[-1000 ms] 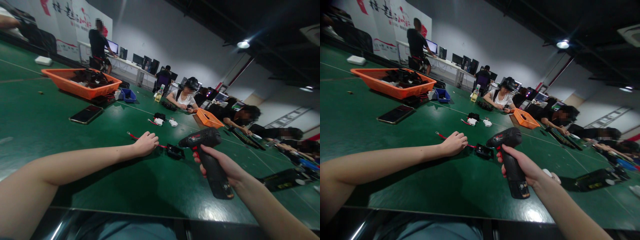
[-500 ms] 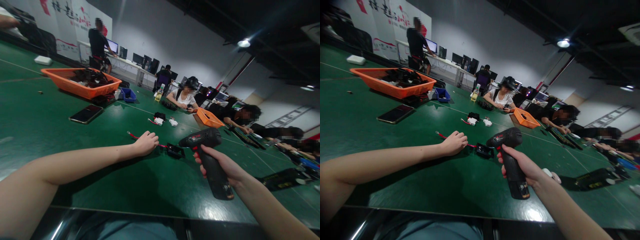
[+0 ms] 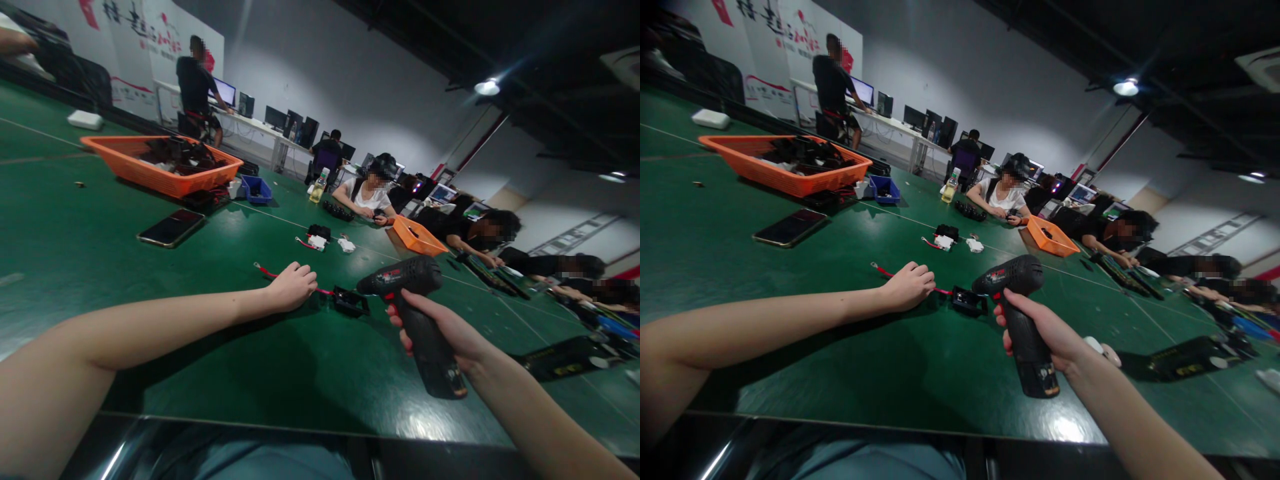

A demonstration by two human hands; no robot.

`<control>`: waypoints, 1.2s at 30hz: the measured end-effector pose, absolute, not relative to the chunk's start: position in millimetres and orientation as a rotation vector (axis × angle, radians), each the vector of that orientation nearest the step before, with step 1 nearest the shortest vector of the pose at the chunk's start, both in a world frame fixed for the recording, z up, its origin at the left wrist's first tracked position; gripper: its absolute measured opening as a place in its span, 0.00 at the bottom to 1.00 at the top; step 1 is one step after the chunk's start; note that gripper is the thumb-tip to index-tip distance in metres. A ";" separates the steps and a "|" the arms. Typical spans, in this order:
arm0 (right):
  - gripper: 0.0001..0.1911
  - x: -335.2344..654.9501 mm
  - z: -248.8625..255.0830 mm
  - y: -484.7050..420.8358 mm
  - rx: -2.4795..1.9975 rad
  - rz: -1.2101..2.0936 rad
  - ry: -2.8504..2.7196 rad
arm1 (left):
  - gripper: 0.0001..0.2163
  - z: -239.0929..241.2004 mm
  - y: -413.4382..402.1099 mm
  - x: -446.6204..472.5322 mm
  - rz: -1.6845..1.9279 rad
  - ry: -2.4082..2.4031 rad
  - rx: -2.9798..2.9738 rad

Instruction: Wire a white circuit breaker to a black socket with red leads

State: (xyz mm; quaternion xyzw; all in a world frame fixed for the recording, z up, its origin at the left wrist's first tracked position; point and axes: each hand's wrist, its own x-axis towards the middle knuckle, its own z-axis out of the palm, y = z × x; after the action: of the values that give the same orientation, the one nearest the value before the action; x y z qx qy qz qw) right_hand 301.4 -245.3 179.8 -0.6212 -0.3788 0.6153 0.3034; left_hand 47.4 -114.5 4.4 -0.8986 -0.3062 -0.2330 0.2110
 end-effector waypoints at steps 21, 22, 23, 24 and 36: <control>0.18 306.2 176.1 -243.7 -1.630 1.660 -1.042 | 0.08 4.8 -114.5 47.7 -0.626 -0.866 -2.503; 0.18 306.4 175.9 -243.6 -1.629 1.662 -1.043 | 0.08 4.8 -114.4 47.5 -0.627 -0.868 -2.505; 0.18 306.6 175.6 -243.6 -1.630 1.662 -1.044 | 0.08 4.9 -114.4 47.3 -0.628 -0.869 -2.507; 0.18 306.9 175.3 -243.5 -1.631 1.659 -1.047 | 0.08 5.0 -114.4 47.1 -0.629 -0.869 -2.509; 0.21 310.3 171.6 -243.0 -1.656 1.662 -1.063 | 0.08 6.6 -115.7 46.6 -0.622 -0.874 -2.520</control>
State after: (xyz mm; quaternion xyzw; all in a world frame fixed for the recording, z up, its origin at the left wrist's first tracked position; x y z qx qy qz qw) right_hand 310.3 -243.0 171.6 -0.6173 -0.3965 0.6195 0.2793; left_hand 46.6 -115.7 6.6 -0.9016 -0.3125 -0.2224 0.2000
